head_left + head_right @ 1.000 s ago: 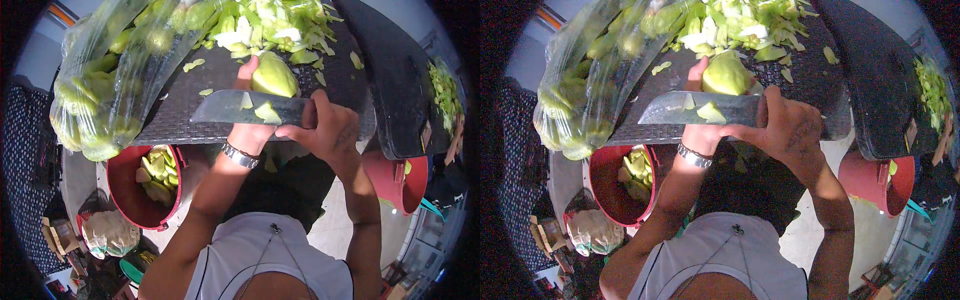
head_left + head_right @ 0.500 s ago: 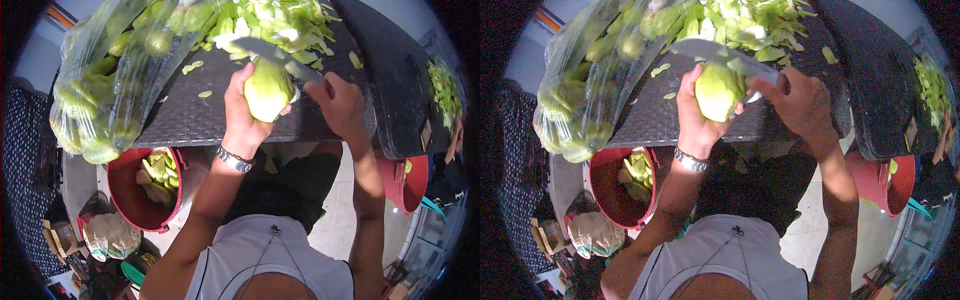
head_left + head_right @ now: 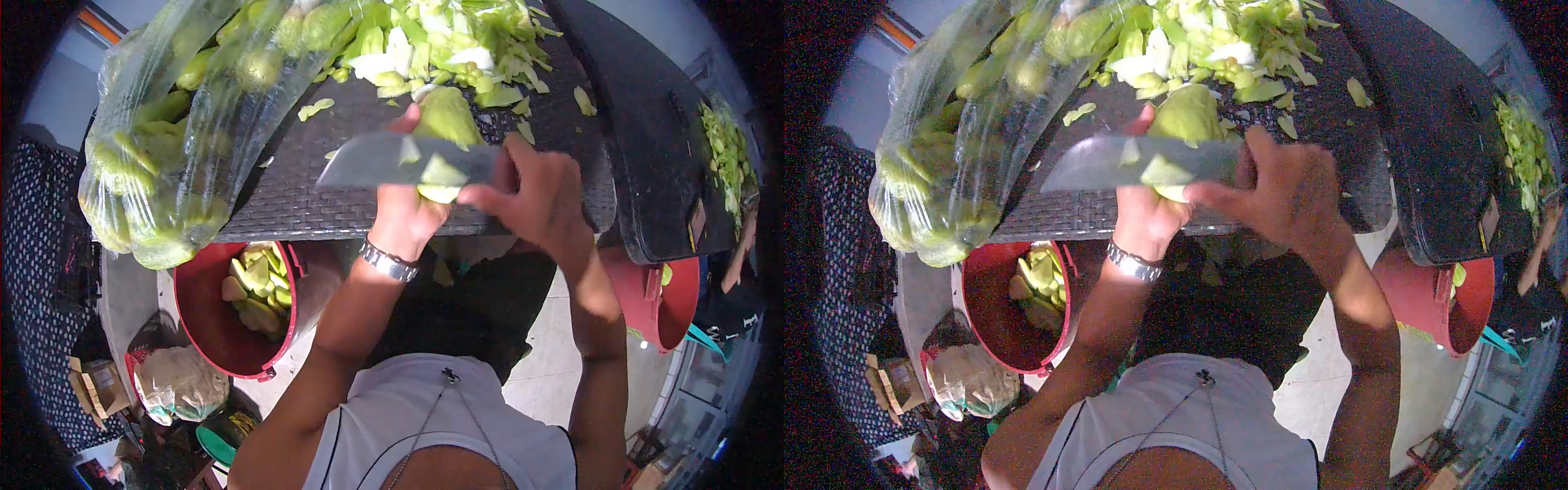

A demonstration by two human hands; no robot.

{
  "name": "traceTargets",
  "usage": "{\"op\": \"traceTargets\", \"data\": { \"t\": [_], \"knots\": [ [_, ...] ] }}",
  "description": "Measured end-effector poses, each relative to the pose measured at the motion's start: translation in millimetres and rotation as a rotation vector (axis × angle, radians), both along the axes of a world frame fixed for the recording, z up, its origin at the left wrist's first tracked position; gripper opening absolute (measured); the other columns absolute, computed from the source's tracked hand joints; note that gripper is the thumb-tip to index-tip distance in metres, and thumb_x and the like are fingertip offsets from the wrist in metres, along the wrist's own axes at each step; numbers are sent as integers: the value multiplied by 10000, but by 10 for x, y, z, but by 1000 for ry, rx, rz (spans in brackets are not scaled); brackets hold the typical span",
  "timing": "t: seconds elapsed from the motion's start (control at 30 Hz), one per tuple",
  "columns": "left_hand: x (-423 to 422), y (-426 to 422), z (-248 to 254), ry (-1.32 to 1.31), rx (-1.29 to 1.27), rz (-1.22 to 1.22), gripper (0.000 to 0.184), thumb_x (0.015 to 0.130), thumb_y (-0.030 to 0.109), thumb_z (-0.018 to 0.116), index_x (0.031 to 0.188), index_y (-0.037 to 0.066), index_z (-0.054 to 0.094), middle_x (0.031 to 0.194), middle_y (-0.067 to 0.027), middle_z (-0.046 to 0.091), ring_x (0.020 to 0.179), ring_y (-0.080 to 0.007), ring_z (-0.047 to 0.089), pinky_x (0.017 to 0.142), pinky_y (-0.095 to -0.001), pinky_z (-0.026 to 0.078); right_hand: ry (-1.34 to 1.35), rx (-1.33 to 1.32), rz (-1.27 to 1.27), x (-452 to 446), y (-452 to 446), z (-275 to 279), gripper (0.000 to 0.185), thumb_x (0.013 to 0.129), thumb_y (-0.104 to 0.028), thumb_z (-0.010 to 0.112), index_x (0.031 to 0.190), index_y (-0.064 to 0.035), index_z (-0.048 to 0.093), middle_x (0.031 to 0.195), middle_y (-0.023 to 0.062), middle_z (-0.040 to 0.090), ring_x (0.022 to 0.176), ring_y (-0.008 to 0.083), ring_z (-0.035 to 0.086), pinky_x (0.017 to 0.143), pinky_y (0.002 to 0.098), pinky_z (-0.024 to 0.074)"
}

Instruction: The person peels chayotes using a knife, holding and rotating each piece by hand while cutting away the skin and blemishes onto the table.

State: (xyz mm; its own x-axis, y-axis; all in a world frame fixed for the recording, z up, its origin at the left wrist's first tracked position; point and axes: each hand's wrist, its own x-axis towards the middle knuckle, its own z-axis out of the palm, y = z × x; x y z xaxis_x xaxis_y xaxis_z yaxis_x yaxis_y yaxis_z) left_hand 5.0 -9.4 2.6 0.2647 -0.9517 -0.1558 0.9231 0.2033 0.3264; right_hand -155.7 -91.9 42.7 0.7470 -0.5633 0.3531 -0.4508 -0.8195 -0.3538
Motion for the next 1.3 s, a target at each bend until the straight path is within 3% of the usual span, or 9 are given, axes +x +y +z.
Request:
{"op": "traceTargets", "data": {
  "t": [0.37, 0.63, 0.67, 0.77, 0.8, 0.87, 1.03, 1.2, 1.3],
  "knots": [
    [-9, 3, -16, -90, -24, 70, 577, 981, 393, 616, 1482, 142, 481, 1253, -77, 651, 1061, -222, 673, 914, -411, 570, -38, 102, 97, 17, -60, -38, 707, 759, -738, 745, 738, -65, 531, 548, 58, 564, 516, 282, 636, 509, 386, 473],
    [24, 32, -16, -152, -65, 70, 623, 974, 354, 601, 1525, 111, 440, 1294, -86, 640, 1124, -241, 666, 960, -400, 560, -4, 165, 85, 55, -110, -7, 659, 793, -695, 748, 727, -61, 579, 591, 116, 617, 605, 351, 688, 581, 464, 527],
    [-47, -37, 45, 103, 65, 198, 482, 1017, 432, 503, 1310, 57, 583, 1178, -176, 699, 877, -319, 737, 618, -491, 626, -4, 170, 122, 58, -80, 9, 654, 809, -688, 738, 729, -58, 582, 597, 128, 620, 622, 361, 692, 593, 471, 529],
    [53, 67, -60, -109, 38, 112, 557, 1008, 477, 511, 1352, 42, 562, 1225, -185, 681, 958, -322, 727, 661, -491, 626, -1, 46, -43, 80, -535, -268, 634, 871, -659, 693, 732, -47, 600, 603, 160, 622, 662, 383, 702, 629, 487, 534],
    [77, 87, -58, -143, 36, 106, 579, 1006, 495, 512, 1357, 38, 559, 1230, -186, 679, 981, -323, 723, 669, -491, 626, 128, 134, -83, 44, -636, -191, 475, 959, -536, 645, 1036, -70, 696, 695, 206, 654, 732, 408, 712, 665, 488, 545],
    [106, 114, -8, -155, 2, 99, 594, 1010, 517, 504, 1354, 37, 561, 1222, -182, 683, 1007, -321, 718, 694, -491, 623, 203, -70, -21, -67, -891, -488, 419, 1001, -474, 580, 1123, -93, 702, 710, 180, 627, 653, 359, 634, 653, 435, 508],
    [160, 67, 153, -140, 53, 148, 567, 1036, 529, 473, 1333, 58, 578, 1192, -158, 698, 1034, -303, 705, 815, -495, 592, 212, 349, -66, -36, -995, -271, 434, 1023, -495, 538, 1251, -165, 703, 754, 122, 624, 651, 250, 588, 661, 387, 499],
    [220, 2, 121, -205, 168, 193, 536, 1028, 498, 517, 1334, 63, 581, 1195, -143, 698, 1041, -292, 701, 857, -475, 583, 73, 652, -209, 162, -359, 184, 559, 970, -555, 624, 1083, -14, 708, 768, 128, 636, 710, 232, 606, 685, 390, 504],
    [261, 35, -83, -85, -46, 24, 510, 1006, 459, 563, 1328, 65, 586, 1199, -131, 703, 1052, -283, 701, 880, -495, 581, -38, 405, -179, 374, 7, 197, 663, 900, -620, 686, 893, 43, 657, 752, 137, 635, 720, 237, 610, 704, 401, 507]
  ]
}}
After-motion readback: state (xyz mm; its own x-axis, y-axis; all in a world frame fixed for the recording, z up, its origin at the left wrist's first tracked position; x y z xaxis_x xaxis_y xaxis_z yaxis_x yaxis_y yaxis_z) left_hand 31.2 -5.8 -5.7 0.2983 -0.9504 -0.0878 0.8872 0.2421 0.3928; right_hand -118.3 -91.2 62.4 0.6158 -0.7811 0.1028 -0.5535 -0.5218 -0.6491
